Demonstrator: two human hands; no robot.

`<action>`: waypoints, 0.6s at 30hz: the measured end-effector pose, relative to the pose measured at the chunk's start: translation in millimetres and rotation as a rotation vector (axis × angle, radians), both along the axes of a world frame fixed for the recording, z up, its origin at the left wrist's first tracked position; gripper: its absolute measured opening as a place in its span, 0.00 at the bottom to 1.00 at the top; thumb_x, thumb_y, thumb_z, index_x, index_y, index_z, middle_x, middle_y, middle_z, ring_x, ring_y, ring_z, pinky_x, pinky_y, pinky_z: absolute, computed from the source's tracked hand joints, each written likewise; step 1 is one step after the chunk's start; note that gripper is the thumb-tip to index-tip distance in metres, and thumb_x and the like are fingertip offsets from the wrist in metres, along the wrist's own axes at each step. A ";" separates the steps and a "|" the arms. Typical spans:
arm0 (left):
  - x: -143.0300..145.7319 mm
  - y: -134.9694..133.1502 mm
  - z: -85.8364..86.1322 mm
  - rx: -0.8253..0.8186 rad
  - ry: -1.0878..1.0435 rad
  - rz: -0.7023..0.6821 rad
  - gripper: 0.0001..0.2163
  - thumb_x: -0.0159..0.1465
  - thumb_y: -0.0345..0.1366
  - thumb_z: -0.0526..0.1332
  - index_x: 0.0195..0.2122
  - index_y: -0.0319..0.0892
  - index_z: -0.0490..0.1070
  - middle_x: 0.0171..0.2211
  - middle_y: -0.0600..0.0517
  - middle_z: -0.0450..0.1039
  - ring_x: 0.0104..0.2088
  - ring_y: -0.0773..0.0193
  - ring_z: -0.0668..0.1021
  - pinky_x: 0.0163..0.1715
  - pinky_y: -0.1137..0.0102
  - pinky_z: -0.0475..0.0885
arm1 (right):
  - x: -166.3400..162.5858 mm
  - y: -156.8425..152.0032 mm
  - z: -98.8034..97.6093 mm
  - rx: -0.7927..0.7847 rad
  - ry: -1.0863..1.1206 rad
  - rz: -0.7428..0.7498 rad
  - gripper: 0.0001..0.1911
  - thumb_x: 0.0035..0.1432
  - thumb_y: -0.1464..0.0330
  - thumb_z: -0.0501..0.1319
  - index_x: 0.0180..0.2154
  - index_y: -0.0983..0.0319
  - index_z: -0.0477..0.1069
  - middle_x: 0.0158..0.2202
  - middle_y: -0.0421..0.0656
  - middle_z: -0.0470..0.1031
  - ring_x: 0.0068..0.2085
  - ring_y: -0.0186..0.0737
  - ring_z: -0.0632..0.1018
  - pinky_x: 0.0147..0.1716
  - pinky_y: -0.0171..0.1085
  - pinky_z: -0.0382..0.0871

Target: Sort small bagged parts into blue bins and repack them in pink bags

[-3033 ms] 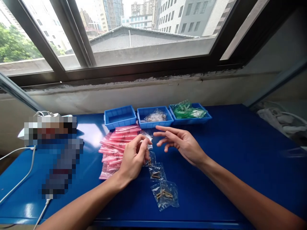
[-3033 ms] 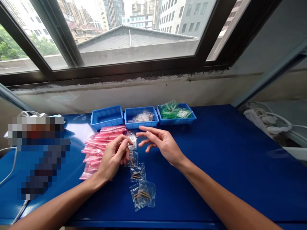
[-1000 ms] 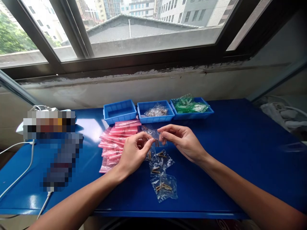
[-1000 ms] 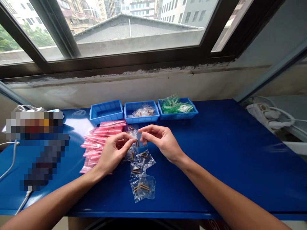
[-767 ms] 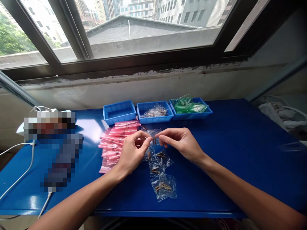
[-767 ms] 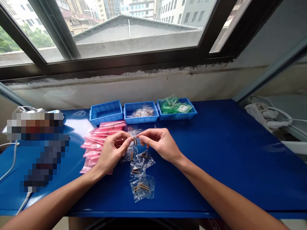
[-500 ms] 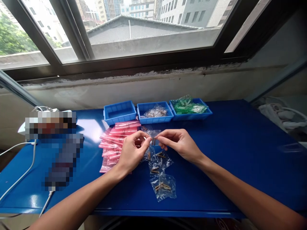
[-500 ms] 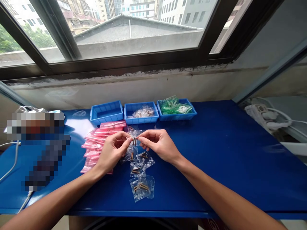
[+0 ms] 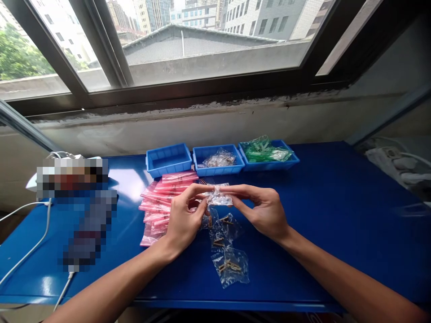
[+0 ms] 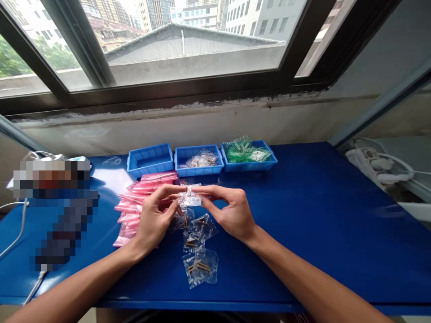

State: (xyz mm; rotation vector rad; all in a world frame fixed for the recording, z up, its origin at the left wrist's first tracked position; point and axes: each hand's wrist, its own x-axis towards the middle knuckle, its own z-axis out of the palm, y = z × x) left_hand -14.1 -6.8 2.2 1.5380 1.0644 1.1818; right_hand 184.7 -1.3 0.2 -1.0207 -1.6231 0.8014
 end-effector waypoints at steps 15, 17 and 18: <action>1.0 -1.0 2.3 -0.045 0.078 -0.013 0.09 0.69 0.42 0.65 0.39 0.41 0.77 0.30 0.51 0.79 0.28 0.64 0.79 0.27 0.73 0.72 | 0.8 2.6 1.4 -0.200 0.084 0.071 0.12 0.64 0.59 0.68 0.34 0.60 0.84 0.22 0.41 0.78 0.21 0.37 0.77 0.21 0.35 0.72; 1.2 -1.0 2.8 -0.113 0.081 -0.041 0.12 0.69 0.44 0.64 0.35 0.41 0.74 0.21 0.56 0.70 0.20 0.69 0.72 0.21 0.75 0.65 | 0.8 4.0 0.4 -0.284 0.101 0.087 0.15 0.63 0.57 0.69 0.31 0.61 0.82 0.18 0.39 0.72 0.18 0.34 0.71 0.18 0.33 0.66; 1.0 -0.9 3.0 -0.139 0.081 -0.047 0.13 0.69 0.45 0.64 0.33 0.41 0.73 0.19 0.59 0.66 0.17 0.70 0.68 0.19 0.75 0.62 | 0.8 4.6 -0.1 -0.312 0.098 0.094 0.17 0.63 0.56 0.69 0.30 0.62 0.81 0.17 0.38 0.70 0.18 0.33 0.69 0.18 0.33 0.63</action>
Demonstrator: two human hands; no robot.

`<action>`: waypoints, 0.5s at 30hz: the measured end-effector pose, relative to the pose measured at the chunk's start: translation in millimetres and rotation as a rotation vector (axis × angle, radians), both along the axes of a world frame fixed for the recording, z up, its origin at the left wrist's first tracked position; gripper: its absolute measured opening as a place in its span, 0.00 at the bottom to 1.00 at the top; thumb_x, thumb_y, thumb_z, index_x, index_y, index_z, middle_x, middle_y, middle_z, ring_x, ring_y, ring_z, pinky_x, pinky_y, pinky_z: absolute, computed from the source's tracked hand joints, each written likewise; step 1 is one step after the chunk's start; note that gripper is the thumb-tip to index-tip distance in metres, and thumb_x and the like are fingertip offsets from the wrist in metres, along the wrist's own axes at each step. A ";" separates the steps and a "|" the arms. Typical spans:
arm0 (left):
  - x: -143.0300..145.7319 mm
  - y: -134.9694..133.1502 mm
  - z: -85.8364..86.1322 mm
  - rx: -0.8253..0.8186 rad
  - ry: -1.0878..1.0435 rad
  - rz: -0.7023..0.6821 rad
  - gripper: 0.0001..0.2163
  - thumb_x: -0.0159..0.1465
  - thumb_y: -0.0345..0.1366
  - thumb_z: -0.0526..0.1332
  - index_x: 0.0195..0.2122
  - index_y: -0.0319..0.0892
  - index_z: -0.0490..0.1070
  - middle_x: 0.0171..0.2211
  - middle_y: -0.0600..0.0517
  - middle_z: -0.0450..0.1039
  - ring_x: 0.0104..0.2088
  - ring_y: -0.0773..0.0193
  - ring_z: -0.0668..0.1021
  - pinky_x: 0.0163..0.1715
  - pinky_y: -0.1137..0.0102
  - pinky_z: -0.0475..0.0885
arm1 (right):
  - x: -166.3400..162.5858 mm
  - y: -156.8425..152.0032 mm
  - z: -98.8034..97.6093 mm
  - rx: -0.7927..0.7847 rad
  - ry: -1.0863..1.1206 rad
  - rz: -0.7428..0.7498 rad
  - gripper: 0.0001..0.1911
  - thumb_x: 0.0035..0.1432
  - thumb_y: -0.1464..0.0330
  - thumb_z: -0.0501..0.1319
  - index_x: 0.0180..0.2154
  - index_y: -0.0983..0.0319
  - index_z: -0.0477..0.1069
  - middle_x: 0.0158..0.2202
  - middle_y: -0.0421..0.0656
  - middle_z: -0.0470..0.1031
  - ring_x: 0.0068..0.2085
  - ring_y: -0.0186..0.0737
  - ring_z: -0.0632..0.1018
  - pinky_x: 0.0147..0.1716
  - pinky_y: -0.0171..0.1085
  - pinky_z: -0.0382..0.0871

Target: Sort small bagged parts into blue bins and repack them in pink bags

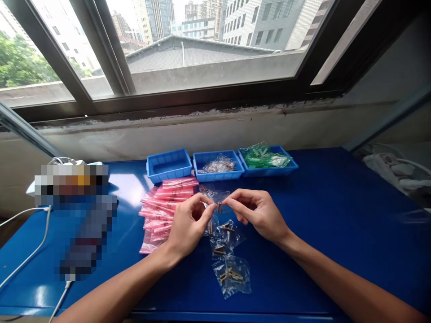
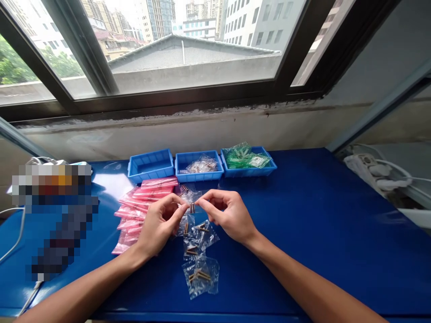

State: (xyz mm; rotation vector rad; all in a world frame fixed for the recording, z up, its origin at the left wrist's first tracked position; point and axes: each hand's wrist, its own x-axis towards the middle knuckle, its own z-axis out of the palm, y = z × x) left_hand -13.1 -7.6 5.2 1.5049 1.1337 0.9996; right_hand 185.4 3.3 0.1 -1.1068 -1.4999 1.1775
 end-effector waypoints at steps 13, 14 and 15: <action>0.2 0.7 2.8 -0.011 -0.097 0.036 0.10 0.68 0.42 0.65 0.40 0.40 0.75 0.33 0.49 0.79 0.26 0.65 0.80 0.19 0.76 0.70 | -0.6 -2.3 0.0 0.180 -0.072 -0.038 0.10 0.64 0.62 0.68 0.42 0.59 0.86 0.32 0.46 0.87 0.27 0.44 0.85 0.22 0.37 0.76; 0.0 0.8 2.3 0.002 -0.108 0.037 0.09 0.68 0.41 0.65 0.42 0.40 0.75 0.35 0.48 0.80 0.28 0.64 0.81 0.20 0.75 0.72 | -0.1 -2.7 -0.5 0.236 -0.087 -0.060 0.09 0.64 0.65 0.68 0.43 0.58 0.87 0.36 0.46 0.88 0.31 0.47 0.87 0.24 0.38 0.78; -0.3 0.9 1.9 0.013 -0.117 0.035 0.09 0.68 0.39 0.65 0.44 0.40 0.76 0.36 0.48 0.80 0.28 0.63 0.82 0.21 0.75 0.73 | 0.2 -3.0 -0.6 0.290 -0.096 -0.075 0.09 0.63 0.66 0.68 0.44 0.57 0.87 0.40 0.47 0.88 0.35 0.49 0.88 0.27 0.39 0.80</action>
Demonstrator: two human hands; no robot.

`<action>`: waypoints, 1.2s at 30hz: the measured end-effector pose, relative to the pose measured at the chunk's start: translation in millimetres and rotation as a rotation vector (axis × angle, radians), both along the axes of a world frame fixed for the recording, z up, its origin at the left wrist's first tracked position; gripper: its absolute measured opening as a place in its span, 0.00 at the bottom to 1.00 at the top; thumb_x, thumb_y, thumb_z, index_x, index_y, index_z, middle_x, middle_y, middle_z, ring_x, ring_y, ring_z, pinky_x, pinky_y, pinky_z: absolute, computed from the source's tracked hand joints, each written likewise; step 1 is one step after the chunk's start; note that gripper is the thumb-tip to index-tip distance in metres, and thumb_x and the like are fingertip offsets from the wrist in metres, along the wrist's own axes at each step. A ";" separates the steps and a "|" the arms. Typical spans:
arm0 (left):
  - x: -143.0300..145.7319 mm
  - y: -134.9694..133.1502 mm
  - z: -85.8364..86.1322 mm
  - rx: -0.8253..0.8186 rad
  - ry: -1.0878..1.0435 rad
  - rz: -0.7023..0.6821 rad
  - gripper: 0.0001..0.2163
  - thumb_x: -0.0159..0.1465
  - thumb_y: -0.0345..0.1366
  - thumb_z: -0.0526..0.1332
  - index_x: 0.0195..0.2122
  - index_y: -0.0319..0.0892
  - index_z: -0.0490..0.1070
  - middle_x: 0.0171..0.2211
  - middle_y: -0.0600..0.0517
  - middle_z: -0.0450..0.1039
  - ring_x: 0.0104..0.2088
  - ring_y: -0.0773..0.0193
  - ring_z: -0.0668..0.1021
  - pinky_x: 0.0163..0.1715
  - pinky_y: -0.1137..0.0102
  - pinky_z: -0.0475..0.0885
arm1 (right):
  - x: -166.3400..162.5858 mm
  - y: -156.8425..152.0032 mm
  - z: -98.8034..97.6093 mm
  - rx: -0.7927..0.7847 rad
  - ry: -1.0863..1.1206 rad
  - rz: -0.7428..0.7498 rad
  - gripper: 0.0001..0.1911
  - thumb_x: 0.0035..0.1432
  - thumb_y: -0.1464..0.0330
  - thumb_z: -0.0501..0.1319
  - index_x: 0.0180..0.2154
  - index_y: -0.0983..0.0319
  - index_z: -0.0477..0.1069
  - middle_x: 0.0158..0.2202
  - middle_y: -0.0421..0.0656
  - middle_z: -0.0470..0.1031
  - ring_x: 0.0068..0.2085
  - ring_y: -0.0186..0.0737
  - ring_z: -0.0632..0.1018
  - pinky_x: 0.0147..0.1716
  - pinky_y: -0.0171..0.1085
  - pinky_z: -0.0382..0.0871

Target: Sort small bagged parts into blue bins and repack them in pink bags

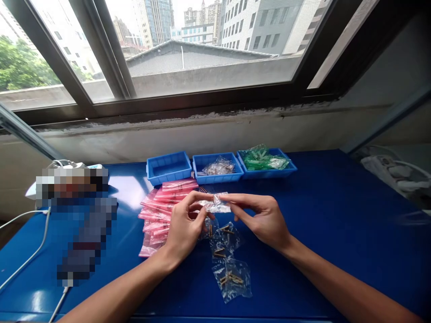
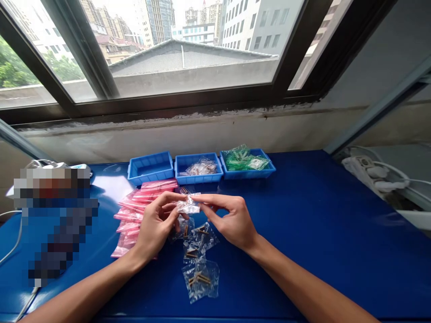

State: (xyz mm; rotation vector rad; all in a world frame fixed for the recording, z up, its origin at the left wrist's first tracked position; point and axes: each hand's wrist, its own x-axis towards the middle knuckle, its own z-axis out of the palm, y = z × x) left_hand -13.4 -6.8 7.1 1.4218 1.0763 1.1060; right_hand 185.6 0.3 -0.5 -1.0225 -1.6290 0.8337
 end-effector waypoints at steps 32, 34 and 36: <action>-0.9 0.6 -3.7 -0.052 -0.076 -0.042 0.12 0.74 0.46 0.57 0.43 0.41 0.69 0.22 0.59 0.68 0.14 0.74 0.65 0.14 0.79 0.58 | 30.6 21.2 8.7 -0.102 -0.656 0.412 0.19 0.53 0.57 0.76 0.44 0.57 0.81 0.48 0.47 0.77 0.49 0.51 0.78 0.49 0.46 0.73; -0.8 0.7 -3.7 -0.046 -0.055 -0.050 0.12 0.73 0.45 0.57 0.42 0.41 0.70 0.22 0.58 0.68 0.15 0.74 0.66 0.15 0.78 0.59 | 30.5 20.3 10.0 -0.139 -0.713 0.446 0.19 0.51 0.58 0.77 0.43 0.57 0.80 0.49 0.47 0.75 0.51 0.52 0.77 0.50 0.46 0.72; -0.6 0.8 -4.0 -0.040 -0.032 -0.058 0.12 0.73 0.45 0.57 0.41 0.40 0.70 0.21 0.58 0.68 0.15 0.73 0.66 0.16 0.78 0.60 | 29.3 19.5 9.7 -0.154 -0.722 0.451 0.16 0.52 0.61 0.77 0.41 0.58 0.78 0.48 0.46 0.75 0.50 0.51 0.76 0.50 0.45 0.72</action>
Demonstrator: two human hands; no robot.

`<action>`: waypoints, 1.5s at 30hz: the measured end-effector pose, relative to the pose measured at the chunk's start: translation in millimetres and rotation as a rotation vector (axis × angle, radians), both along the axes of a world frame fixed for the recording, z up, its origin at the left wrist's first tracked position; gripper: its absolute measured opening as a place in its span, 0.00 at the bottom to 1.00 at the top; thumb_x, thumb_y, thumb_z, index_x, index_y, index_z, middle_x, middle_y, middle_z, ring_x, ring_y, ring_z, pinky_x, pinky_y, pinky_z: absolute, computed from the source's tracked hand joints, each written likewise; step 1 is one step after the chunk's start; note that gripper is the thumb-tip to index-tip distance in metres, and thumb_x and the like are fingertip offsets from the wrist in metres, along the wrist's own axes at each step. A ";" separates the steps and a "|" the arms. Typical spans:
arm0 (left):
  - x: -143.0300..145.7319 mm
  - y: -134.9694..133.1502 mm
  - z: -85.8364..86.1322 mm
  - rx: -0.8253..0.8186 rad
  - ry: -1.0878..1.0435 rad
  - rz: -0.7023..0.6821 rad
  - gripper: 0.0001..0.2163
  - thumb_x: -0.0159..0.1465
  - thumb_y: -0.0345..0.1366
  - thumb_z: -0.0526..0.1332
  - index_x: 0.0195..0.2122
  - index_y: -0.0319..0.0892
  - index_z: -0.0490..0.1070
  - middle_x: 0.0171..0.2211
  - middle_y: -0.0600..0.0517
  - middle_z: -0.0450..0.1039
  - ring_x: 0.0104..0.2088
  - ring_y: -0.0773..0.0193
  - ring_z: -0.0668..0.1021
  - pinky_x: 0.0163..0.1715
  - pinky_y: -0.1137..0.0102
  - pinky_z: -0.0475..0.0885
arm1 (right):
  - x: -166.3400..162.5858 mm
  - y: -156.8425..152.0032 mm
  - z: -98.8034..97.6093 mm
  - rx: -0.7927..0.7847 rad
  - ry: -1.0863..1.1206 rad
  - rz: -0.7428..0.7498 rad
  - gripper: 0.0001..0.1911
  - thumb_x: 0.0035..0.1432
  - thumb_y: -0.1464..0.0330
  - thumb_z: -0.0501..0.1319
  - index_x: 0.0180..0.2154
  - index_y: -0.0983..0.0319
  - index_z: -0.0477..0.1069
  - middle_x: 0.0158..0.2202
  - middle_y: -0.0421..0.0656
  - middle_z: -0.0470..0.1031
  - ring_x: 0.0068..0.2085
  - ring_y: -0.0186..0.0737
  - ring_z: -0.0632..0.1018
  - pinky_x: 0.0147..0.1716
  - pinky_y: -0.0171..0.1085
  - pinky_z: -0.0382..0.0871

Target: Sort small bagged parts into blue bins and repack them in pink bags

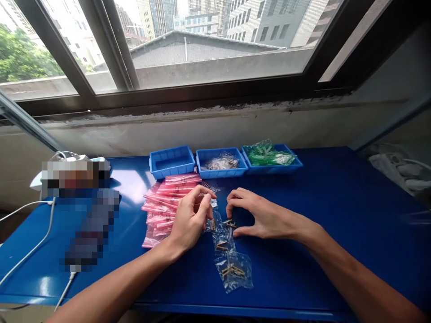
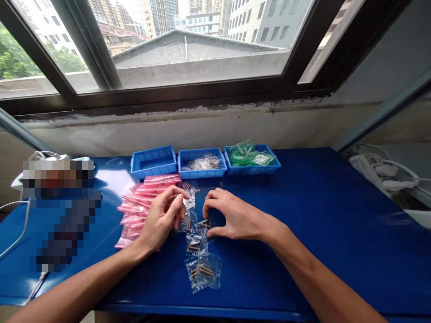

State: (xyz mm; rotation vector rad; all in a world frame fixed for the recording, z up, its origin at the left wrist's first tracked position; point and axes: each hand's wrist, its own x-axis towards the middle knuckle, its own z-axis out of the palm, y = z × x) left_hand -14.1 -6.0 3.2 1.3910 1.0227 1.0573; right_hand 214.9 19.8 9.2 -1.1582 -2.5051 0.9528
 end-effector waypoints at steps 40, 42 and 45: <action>1.2 -1.0 -0.2 0.037 0.084 0.027 0.11 0.68 0.44 0.66 0.38 0.40 0.76 0.21 0.56 0.74 0.17 0.71 0.72 0.18 0.76 0.65 | -23.3 -13.4 -8.5 -0.068 0.671 -0.399 0.13 0.63 0.58 0.70 0.36 0.62 0.83 0.20 0.40 0.79 0.17 0.36 0.77 0.17 0.34 0.72; 1.4 -1.2 0.4 0.050 0.064 0.036 0.10 0.68 0.42 0.66 0.38 0.40 0.77 0.27 0.52 0.79 0.19 0.69 0.76 0.19 0.76 0.68 | -23.4 -14.2 -9.9 -0.032 0.695 -0.380 0.11 0.63 0.60 0.71 0.37 0.61 0.84 0.26 0.43 0.84 0.22 0.40 0.83 0.22 0.36 0.78; 1.0 -1.3 1.2 0.085 0.060 0.066 0.07 0.68 0.38 0.66 0.41 0.40 0.78 0.31 0.50 0.81 0.21 0.69 0.77 0.20 0.76 0.70 | -23.1 -15.8 -11.4 0.103 0.675 -0.378 0.07 0.63 0.66 0.70 0.42 0.59 0.85 0.38 0.45 0.88 0.35 0.46 0.88 0.33 0.39 0.85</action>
